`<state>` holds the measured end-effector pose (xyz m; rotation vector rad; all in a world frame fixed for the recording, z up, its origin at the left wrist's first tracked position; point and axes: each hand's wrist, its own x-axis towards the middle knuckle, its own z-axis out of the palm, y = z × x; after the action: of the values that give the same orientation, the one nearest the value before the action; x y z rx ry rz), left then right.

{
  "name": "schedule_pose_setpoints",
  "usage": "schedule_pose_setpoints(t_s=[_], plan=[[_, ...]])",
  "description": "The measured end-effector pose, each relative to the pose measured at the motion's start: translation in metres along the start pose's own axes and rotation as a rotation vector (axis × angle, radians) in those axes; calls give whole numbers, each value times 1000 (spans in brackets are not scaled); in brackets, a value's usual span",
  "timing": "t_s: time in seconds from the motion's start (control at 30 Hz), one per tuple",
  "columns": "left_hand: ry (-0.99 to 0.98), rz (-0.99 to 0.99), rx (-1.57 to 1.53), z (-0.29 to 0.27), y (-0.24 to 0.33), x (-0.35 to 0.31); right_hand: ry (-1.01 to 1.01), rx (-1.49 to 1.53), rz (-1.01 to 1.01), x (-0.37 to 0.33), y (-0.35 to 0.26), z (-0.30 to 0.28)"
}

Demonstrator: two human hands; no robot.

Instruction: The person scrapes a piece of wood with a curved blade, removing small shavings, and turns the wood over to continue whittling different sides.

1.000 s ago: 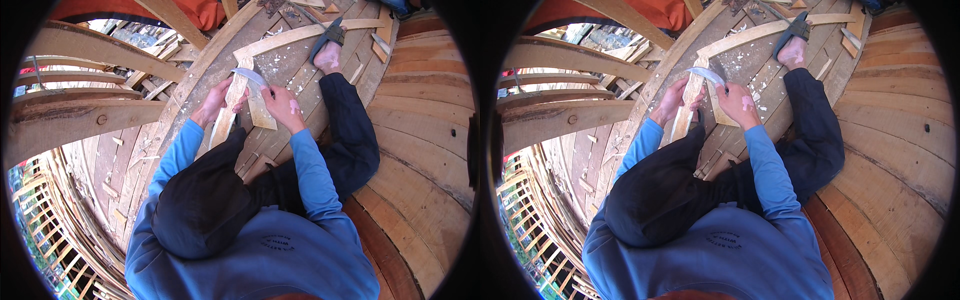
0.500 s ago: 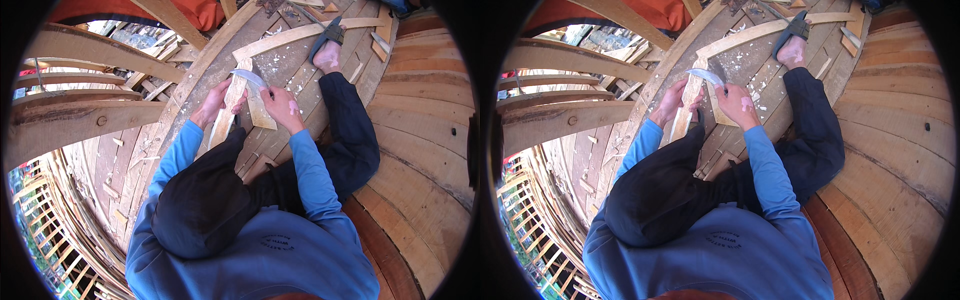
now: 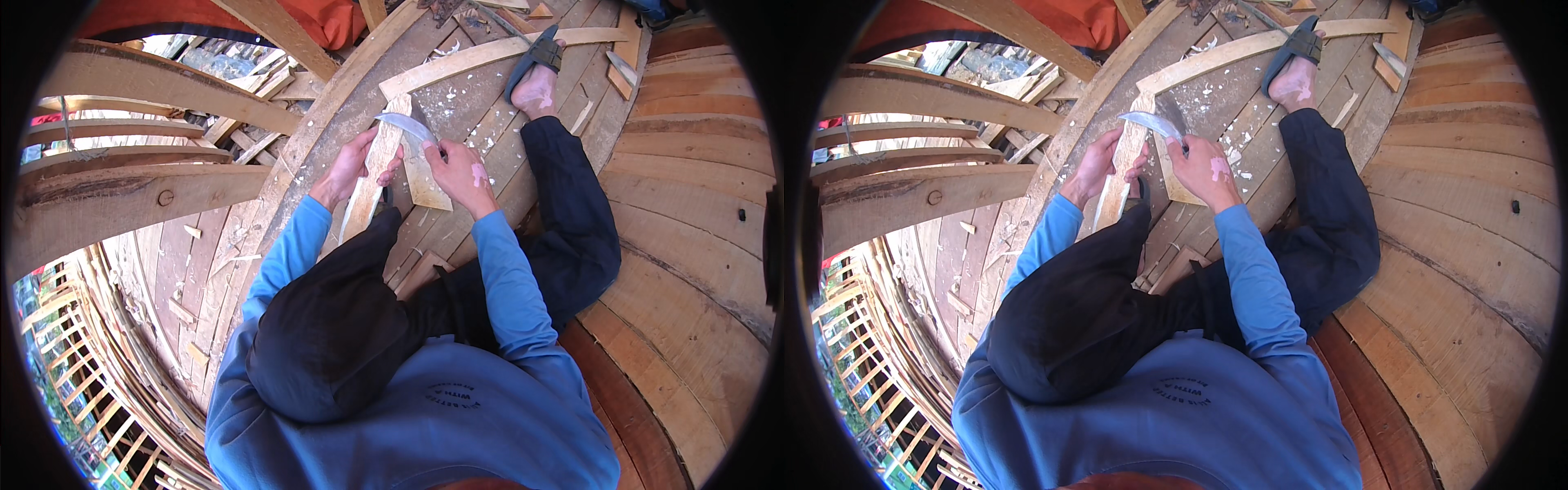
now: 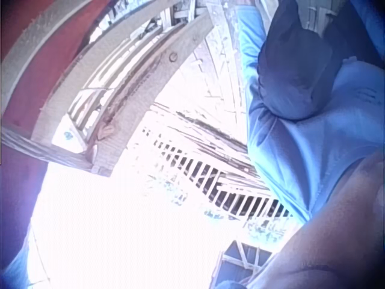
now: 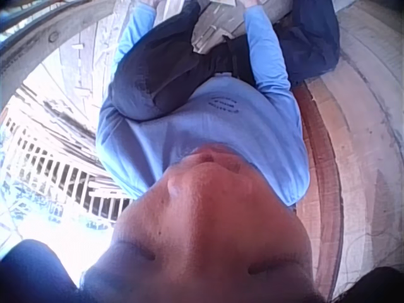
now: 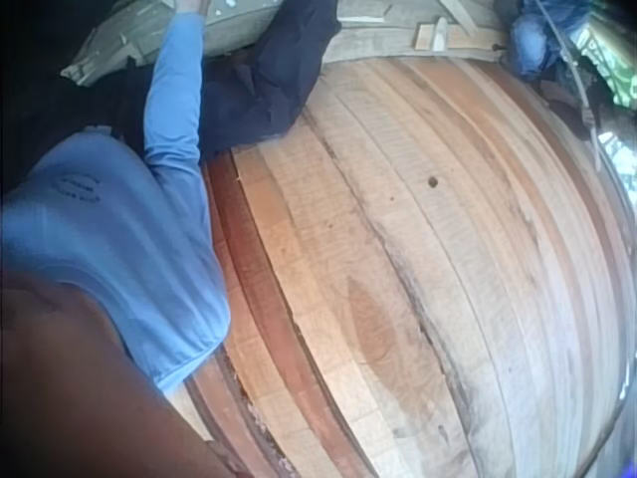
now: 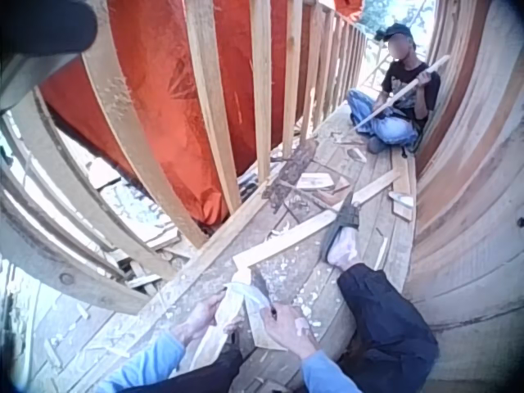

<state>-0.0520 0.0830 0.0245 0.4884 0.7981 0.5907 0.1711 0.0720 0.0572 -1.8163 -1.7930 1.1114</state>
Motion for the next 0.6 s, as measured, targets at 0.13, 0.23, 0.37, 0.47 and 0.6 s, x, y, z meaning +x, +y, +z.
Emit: schedule_pose_setpoints(t_s=[0.13,0.23,0.37,0.47,0.6], plan=[[2,-3,-3,0,0,0,10,8,-3,0,1,1],[-7,9,12,-1,-1,1,4,7,1,0,2,2],[4,12,-1,0,-2,1,-4,8,10,0,2,2],[24,16,0,0,-3,2,-6,-1,8,0,3,2],[-19,14,-33,-4,-2,0,-13,1,8,1,3,2]])
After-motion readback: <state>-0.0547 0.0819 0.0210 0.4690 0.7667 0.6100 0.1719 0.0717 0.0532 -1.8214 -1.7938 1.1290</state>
